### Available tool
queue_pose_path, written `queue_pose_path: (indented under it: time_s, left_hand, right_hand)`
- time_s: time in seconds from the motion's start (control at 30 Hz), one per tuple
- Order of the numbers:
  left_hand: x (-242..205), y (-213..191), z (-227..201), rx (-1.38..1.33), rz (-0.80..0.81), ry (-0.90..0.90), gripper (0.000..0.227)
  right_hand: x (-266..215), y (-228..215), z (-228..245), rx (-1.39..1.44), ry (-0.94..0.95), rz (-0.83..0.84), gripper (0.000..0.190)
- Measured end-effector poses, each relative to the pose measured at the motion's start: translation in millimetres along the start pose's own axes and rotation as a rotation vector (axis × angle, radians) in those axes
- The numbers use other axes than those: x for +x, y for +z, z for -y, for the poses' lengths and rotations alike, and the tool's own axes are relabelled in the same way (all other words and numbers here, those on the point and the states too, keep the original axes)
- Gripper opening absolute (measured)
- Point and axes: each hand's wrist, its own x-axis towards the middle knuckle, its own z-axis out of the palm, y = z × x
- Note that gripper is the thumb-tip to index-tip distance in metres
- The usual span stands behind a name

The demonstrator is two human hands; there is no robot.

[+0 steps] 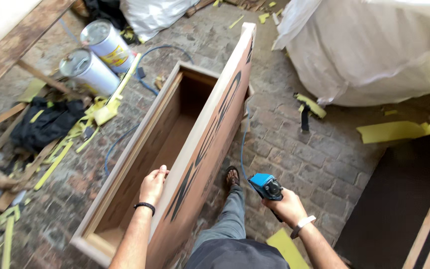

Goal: The person uses a pneumatic staple gun to attach a piece of light-colored fabric to the edges of a wooden box frame. They pull the fabric taut and drive staples along the sides to secure it in place.

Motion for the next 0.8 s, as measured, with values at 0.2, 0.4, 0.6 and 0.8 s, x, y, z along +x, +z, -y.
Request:
queue_pose_path:
  time_s: [0.2,0.4,0.6,0.8]
  left_hand:
    - [104.5,51.9,-91.5,-0.252,0.213,-0.095,0.048]
    - [185.4,103.5,-195.8,-0.272,0.334,-0.03,0.043]
    - [246.2,157.4,-271.7,-0.31,0.421,0.037,0.037]
    - [309.7,229.7,-342.1,-0.359,0.327,0.053,0.048]
  right_hand:
    - [95.1,-46.0,48.7,0.091,0.023,-0.063,0.035]
    - [175.2,-94.7,79.5,0.116,0.021,-0.092,0.034]
    - [264.9,-149.9,114.5,0.154,0.008,-0.128,0.034]
    - [383.3,-227.5,163.3,-0.168,-0.14,-0.047,0.037]
